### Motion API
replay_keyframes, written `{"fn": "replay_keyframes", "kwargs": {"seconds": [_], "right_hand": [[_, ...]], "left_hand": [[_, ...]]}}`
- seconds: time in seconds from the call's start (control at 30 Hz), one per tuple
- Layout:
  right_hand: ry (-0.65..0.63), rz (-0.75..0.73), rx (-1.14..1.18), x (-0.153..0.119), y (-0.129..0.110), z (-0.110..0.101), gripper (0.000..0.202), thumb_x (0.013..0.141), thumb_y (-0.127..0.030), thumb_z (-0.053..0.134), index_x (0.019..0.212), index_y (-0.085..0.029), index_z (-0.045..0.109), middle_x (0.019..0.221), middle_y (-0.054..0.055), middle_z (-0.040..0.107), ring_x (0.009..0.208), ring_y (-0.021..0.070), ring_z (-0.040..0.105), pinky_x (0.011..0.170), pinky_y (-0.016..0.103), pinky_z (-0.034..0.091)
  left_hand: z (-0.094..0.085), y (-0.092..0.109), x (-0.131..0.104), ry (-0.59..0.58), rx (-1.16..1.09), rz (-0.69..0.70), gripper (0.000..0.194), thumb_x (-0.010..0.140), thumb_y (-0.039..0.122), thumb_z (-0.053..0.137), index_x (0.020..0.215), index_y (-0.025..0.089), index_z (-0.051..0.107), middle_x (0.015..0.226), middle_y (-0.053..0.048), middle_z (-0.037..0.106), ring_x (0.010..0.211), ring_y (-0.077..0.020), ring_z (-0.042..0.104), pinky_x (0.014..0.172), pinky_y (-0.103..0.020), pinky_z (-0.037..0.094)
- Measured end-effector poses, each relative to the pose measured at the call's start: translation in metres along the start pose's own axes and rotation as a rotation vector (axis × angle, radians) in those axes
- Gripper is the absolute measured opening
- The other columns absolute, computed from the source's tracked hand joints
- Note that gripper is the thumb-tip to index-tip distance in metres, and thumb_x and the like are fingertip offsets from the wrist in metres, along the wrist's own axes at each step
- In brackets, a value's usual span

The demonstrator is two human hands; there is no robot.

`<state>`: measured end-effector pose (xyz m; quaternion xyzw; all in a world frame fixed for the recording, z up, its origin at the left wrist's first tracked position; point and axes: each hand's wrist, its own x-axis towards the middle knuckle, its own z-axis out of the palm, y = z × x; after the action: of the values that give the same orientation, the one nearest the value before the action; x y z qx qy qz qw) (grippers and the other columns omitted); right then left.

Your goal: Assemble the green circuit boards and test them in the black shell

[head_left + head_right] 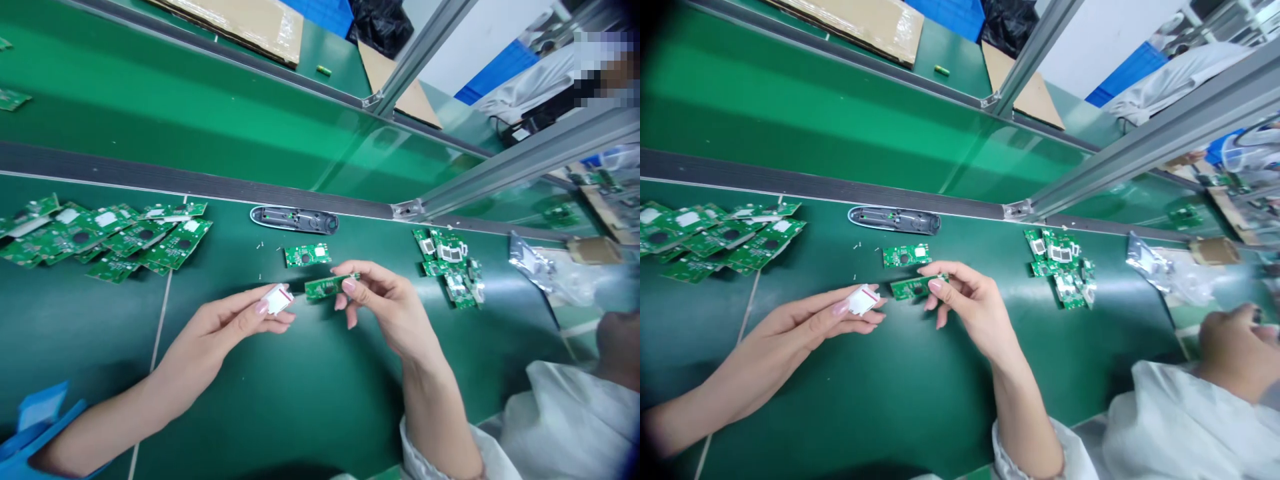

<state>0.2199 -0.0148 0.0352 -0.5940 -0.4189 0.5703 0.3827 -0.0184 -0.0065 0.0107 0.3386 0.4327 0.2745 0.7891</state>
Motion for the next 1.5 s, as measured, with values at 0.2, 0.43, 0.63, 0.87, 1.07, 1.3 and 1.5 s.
{"fn": "replay_keyframes", "kwargs": {"seconds": [0.2,0.43,0.63,0.87,1.07,1.3,1.5], "right_hand": [[-0.005,0.094,0.265,0.001,-0.001,0.015,0.035,0.074,-0.033,0.08,0.1,-0.019,0.063,0.064,0.0,0.068,0.06,0.0147,0.066,0.042,0.02,0.053],[-0.002,0.126,0.337,-0.001,0.007,0.034,0.025,0.075,-0.037,0.078,0.088,-0.017,0.068,0.057,-0.002,0.064,0.042,0.0091,0.056,0.038,0.019,0.05],[0.071,0.027,0.194,-0.006,0.012,0.055,0.021,0.078,-0.038,0.075,0.086,-0.018,0.07,0.054,-0.006,0.056,0.038,0.0036,0.041,0.036,0.017,0.033],[0.135,0.023,0.143,-0.006,0.016,0.058,0.021,0.076,-0.037,0.077,0.084,-0.019,0.072,0.068,-0.003,0.063,0.043,0.0021,0.032,0.038,0.02,0.023],[0.115,0.057,0.17,-0.004,0.019,0.056,0.025,0.074,-0.039,0.078,0.086,-0.018,0.073,0.067,-0.002,0.063,0.044,0.0029,0.034,0.037,0.02,0.021],[0.137,0.003,0.148,-0.003,0.017,0.057,0.018,0.076,-0.034,0.077,0.085,-0.019,0.073,0.063,-0.004,0.059,0.045,0.0034,0.036,0.041,0.02,0.027],[0.181,-0.061,0.055,-0.005,0.017,0.057,0.018,0.077,-0.033,0.075,0.086,-0.019,0.072,0.06,-0.006,0.052,0.047,0.0047,0.035,0.044,0.022,0.03]], "left_hand": [[-0.001,0.0,0.0,0.016,-0.075,-0.055,0.045,0.086,0.05,0.067,0.124,0.026,0.067,0.118,-0.006,0.073,0.103,-0.0248,0.071,0.093,-0.032,0.056],[-0.001,0.0,0.002,-0.074,-0.112,-0.111,0.053,0.085,0.066,0.055,0.117,0.026,0.071,0.136,-0.004,0.062,0.111,-0.0258,0.067,0.094,-0.033,0.056],[0.002,0.003,0.001,-0.219,-0.076,-0.106,0.056,0.088,0.066,0.051,0.122,0.025,0.069,0.122,-0.006,0.071,0.112,-0.0264,0.067,0.1,-0.036,0.052],[0.001,0.001,0.002,-0.151,-0.109,-0.134,0.053,0.084,0.064,0.059,0.123,0.028,0.067,0.129,-0.004,0.067,0.106,-0.027,0.07,0.105,-0.042,0.048],[0.002,0.004,0.003,-0.17,-0.13,-0.124,0.048,0.087,0.056,0.061,0.122,0.023,0.067,0.128,-0.005,0.067,0.108,-0.0264,0.069,0.105,-0.043,0.049],[0.002,0.003,0.003,-0.185,-0.189,-0.09,0.033,0.088,0.048,0.064,0.113,0.028,0.072,0.125,0.001,0.069,0.101,-0.0203,0.072,0.096,-0.032,0.056],[0.001,0.005,0.003,-0.207,-0.194,-0.077,0.027,0.088,0.043,0.067,0.112,0.031,0.073,0.115,0.003,0.074,0.1,-0.017,0.072,0.088,-0.022,0.058]]}}
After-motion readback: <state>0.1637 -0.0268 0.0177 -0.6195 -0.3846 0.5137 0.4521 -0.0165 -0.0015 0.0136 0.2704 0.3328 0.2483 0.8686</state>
